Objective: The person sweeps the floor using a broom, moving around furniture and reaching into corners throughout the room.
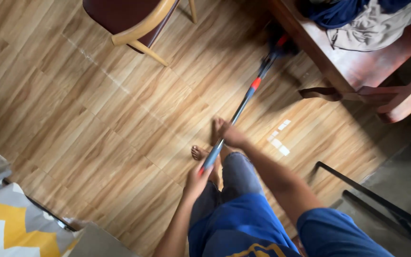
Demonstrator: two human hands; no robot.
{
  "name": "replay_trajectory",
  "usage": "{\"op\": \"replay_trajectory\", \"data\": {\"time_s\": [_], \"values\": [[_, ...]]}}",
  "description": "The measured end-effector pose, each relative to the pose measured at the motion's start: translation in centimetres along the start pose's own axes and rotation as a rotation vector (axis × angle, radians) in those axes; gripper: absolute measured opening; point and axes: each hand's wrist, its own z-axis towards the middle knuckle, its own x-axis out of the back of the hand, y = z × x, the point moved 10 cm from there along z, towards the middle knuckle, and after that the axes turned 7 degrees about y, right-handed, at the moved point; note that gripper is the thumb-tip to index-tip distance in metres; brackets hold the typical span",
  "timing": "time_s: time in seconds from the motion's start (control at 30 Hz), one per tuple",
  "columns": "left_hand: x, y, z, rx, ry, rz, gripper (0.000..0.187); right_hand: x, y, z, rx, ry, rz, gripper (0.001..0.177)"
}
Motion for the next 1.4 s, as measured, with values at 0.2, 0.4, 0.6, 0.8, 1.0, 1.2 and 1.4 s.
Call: {"op": "replay_trajectory", "data": {"time_s": [0.2,0.4,0.6,0.8,1.0,1.2,1.4], "values": [[-5.6,6.9,20.3,-0.434,0.142,0.315,0.044,1.0,19.5,6.2,-0.168,0.107,-0.268,0.015],[1.6,6.7,15.1,-0.094,-0.074,0.108,0.057,-6.6,15.0,8.5,-0.262,-0.417,-0.307,0.014],[16.4,-2.8,-8.7,0.271,-0.047,0.079,0.057,-2.8,-15.3,7.5,-0.175,-0.291,0.344,0.021],[14.8,-3.3,-11.4,0.355,0.102,-0.024,0.059,3.0,-16.3,10.2,0.016,-0.268,0.089,0.022],[5.7,4.3,14.3,0.155,0.035,0.198,0.053,-5.5,8.9,13.7,-0.167,-0.347,-0.13,0.024],[-1.2,9.5,31.4,0.083,-0.011,0.197,0.055,-4.3,28.6,18.9,-0.4,0.015,-0.287,0.027],[5.9,7.4,17.6,0.225,0.048,0.123,0.051,-6.4,16.0,16.6,-0.478,-0.146,-0.138,0.019]]}}
